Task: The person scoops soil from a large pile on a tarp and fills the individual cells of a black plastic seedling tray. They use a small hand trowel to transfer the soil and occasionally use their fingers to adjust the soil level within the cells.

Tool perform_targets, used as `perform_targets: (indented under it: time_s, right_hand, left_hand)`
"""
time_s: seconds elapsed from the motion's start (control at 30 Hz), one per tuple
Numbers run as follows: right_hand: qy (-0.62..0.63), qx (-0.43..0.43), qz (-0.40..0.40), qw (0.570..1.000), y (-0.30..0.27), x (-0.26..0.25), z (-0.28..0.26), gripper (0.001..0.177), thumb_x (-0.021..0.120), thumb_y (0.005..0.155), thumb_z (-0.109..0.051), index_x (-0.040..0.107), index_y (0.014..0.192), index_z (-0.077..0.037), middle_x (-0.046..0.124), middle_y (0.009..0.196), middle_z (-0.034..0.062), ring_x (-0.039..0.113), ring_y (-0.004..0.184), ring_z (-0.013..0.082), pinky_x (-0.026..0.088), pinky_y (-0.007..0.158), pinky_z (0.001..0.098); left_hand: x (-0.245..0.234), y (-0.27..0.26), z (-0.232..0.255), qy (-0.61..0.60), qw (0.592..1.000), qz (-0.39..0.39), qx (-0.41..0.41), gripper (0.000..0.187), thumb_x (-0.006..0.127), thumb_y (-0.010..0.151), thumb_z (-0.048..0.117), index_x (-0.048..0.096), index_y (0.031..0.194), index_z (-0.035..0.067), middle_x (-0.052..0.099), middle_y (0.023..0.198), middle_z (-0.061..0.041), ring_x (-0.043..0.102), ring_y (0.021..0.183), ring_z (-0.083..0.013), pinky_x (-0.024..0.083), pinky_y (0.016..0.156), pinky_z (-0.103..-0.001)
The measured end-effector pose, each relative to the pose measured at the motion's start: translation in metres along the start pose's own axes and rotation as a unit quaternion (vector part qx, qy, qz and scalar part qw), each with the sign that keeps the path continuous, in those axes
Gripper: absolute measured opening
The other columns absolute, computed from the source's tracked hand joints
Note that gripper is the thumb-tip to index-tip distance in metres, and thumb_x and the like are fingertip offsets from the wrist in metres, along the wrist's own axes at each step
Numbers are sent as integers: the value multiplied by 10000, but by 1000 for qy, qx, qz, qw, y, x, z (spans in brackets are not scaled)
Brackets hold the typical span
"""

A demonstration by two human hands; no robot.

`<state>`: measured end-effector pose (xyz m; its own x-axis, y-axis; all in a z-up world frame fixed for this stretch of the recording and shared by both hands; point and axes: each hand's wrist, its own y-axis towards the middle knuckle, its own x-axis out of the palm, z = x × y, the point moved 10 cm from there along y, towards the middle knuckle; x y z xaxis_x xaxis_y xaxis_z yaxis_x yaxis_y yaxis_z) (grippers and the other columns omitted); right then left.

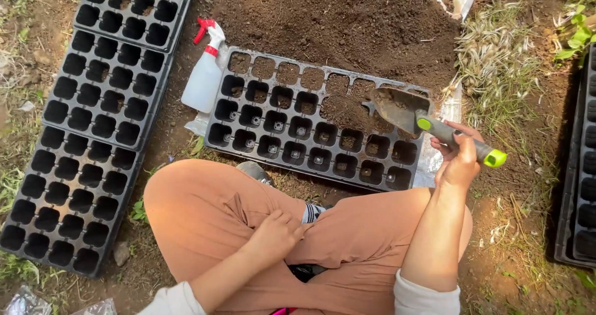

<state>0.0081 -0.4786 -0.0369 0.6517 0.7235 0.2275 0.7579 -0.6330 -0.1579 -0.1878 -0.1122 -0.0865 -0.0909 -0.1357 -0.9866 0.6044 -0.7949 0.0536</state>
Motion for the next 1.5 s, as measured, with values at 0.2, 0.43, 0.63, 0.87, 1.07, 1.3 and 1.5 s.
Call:
perform_targets:
  time_s: [0.2, 0.43, 0.63, 0.87, 1.07, 1.3, 1.5]
  right_hand:
    - [0, -8, 52, 999, -1, 1, -2, 129, 597, 821, -96, 688, 900, -48, 741, 986, 163, 718, 642, 244, 623, 543, 235]
    - [163, 160, 55, 972, 31, -15, 71, 190, 683, 852, -68, 582, 1013, -50, 644, 1132, 142, 662, 935, 220, 570, 606, 233]
    - [119, 277, -85, 950, 9, 20, 89, 221, 600, 879, -34, 632, 1084, 41, 669, 1162, 299, 686, 753, 314, 651, 658, 298]
    - [122, 298, -44, 946, 13, 26, 106, 205, 623, 848, -61, 661, 1033, 21, 667, 1256, 224, 645, 787, 308, 617, 681, 298]
    - [151, 148, -89, 973, -23, 32, 54, 101, 633, 833, -17, 638, 934, -31, 650, 1247, 269, 643, 902, 304, 595, 701, 283]
    - [178, 58, -302, 935, -160, 66, -23, 462, 627, 791, 23, 532, 1236, -60, 256, 1604, 228, 470, 1350, 468, 341, 1244, 430]
    - [26, 57, -334, 940, -200, 80, -18, 178, 609, 977, -222, 561, 996, -51, 280, 1591, 193, 529, 1278, 502, 445, 1070, 461]
  left_hand:
    - [-53, -6, -5, -10, 999, 30, -15, 203, 570, 874, 99, 665, 1053, 103, 629, 996, -91, 587, 964, -286, 438, 968, -413]
    - [-77, 50, -21, -162, 960, 129, -191, 501, 509, 792, 19, 628, 1264, 137, 598, 1323, -131, 534, 1265, -359, 373, 1104, -527]
    - [-128, 16, -59, -146, 949, 197, -197, 359, 517, 870, 58, 656, 1194, 126, 656, 1250, -112, 608, 1189, -331, 441, 1040, -508]
    - [-180, -80, -91, -29, 923, 250, -292, 351, 538, 925, -1, 677, 1236, 85, 660, 1291, -90, 591, 1271, -301, 444, 1132, -461]
    - [-174, -97, -95, 73, 890, 282, -350, 230, 569, 983, 130, 739, 1131, 174, 725, 1181, 6, 637, 1209, -209, 427, 1109, -384]
    - [-177, -92, -98, 79, 884, 312, -338, 242, 555, 966, 159, 731, 1130, 184, 731, 1179, 44, 648, 1177, -175, 397, 1060, -354]
    - [-171, -99, -97, 72, 876, 329, -344, 247, 577, 967, 173, 729, 1162, 179, 734, 1171, 38, 656, 1169, -186, 386, 1044, -339]
